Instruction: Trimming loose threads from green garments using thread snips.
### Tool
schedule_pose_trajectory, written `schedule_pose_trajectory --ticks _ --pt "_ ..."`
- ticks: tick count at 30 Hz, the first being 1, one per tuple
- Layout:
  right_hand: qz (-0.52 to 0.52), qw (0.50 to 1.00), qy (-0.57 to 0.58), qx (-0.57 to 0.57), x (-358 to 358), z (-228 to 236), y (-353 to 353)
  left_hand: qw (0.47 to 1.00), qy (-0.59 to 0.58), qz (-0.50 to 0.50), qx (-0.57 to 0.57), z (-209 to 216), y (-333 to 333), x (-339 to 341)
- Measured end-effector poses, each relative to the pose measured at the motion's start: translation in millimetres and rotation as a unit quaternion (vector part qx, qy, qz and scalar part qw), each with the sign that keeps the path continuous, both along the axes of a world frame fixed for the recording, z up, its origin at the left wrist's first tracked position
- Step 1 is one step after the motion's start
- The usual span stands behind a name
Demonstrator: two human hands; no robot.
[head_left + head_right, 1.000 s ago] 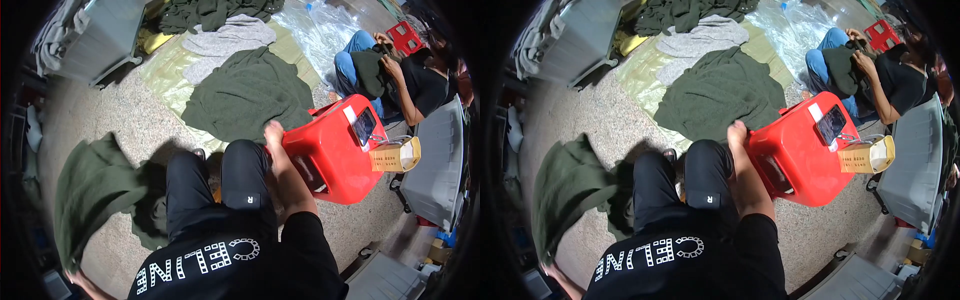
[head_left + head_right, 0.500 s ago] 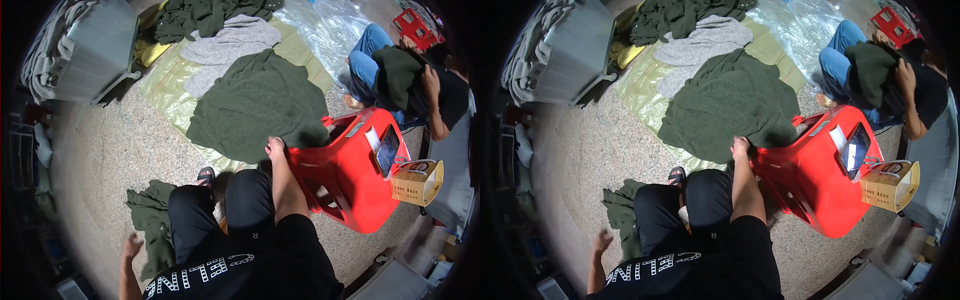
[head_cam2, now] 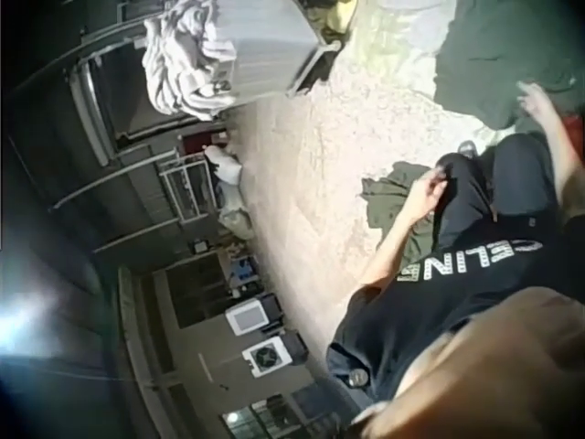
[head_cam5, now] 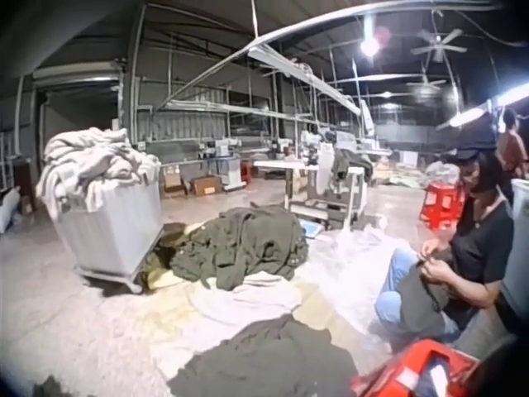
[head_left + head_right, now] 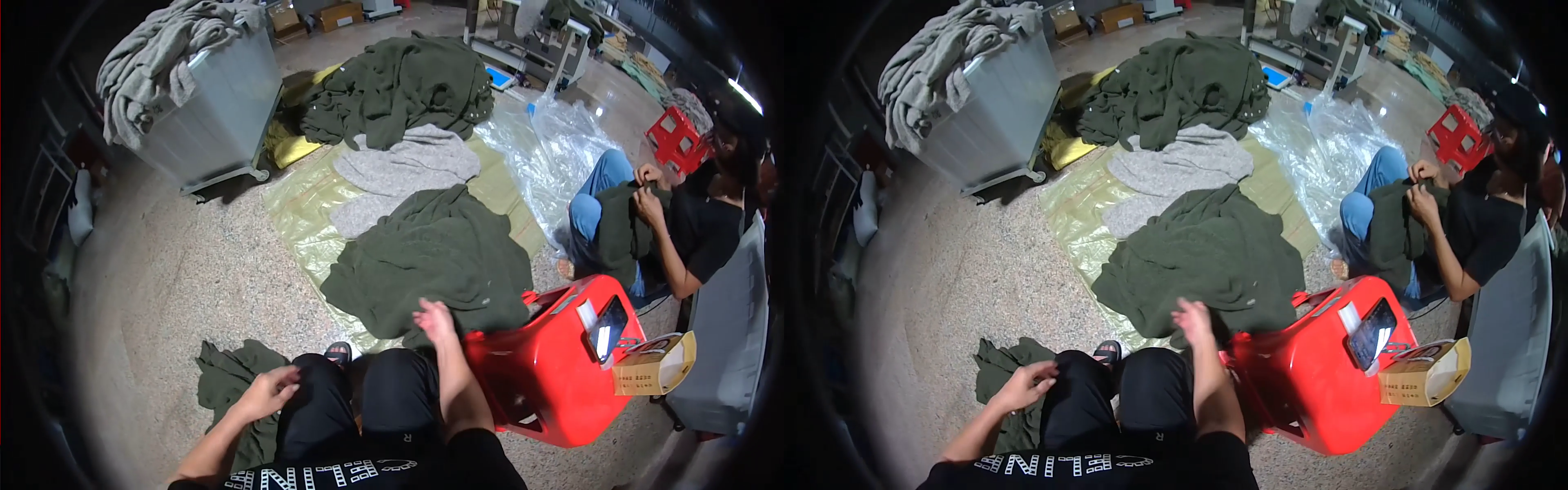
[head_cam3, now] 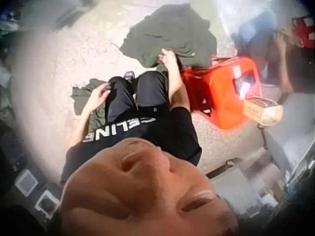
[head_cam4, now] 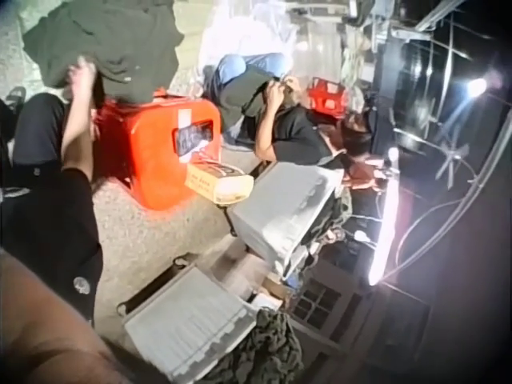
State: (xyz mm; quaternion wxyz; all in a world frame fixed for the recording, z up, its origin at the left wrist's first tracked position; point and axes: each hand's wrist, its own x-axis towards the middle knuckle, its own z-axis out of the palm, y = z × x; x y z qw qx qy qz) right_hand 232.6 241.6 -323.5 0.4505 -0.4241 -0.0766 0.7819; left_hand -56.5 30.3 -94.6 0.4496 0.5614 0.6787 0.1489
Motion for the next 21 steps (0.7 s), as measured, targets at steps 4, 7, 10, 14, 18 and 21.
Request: schedule_pose_trajectory --ticks 4,7,10,14,18,21 --pt "0.139 0.953 -0.124 0.240 -68.3 172.0 -58.1 0.964 0.033 0.004 0.263 -32.4 48.6 65.3" --pt "0.071 0.760 -0.368 0.531 -80.6 252.1 -105.0 0.892 -0.144 0.177 0.391 -11.6 71.5 112.0" --pt "0.011 0.673 -0.395 0.625 -75.4 300.6 -134.3 0.828 -0.101 0.161 0.528 32.2 65.8 110.6" --pt "-0.137 0.573 -0.426 0.687 -76.4 335.4 -158.4 0.780 -0.193 0.152 0.576 85.9 60.0 110.2" --pt "-0.110 0.578 -0.434 0.682 -81.9 350.7 -169.0 0.805 -0.291 0.126 0.502 137.2 19.1 100.2" --pt "-0.043 0.609 -0.375 0.698 -82.2 355.9 -180.1 0.820 -0.241 0.106 0.509 161.8 5.4 91.1"
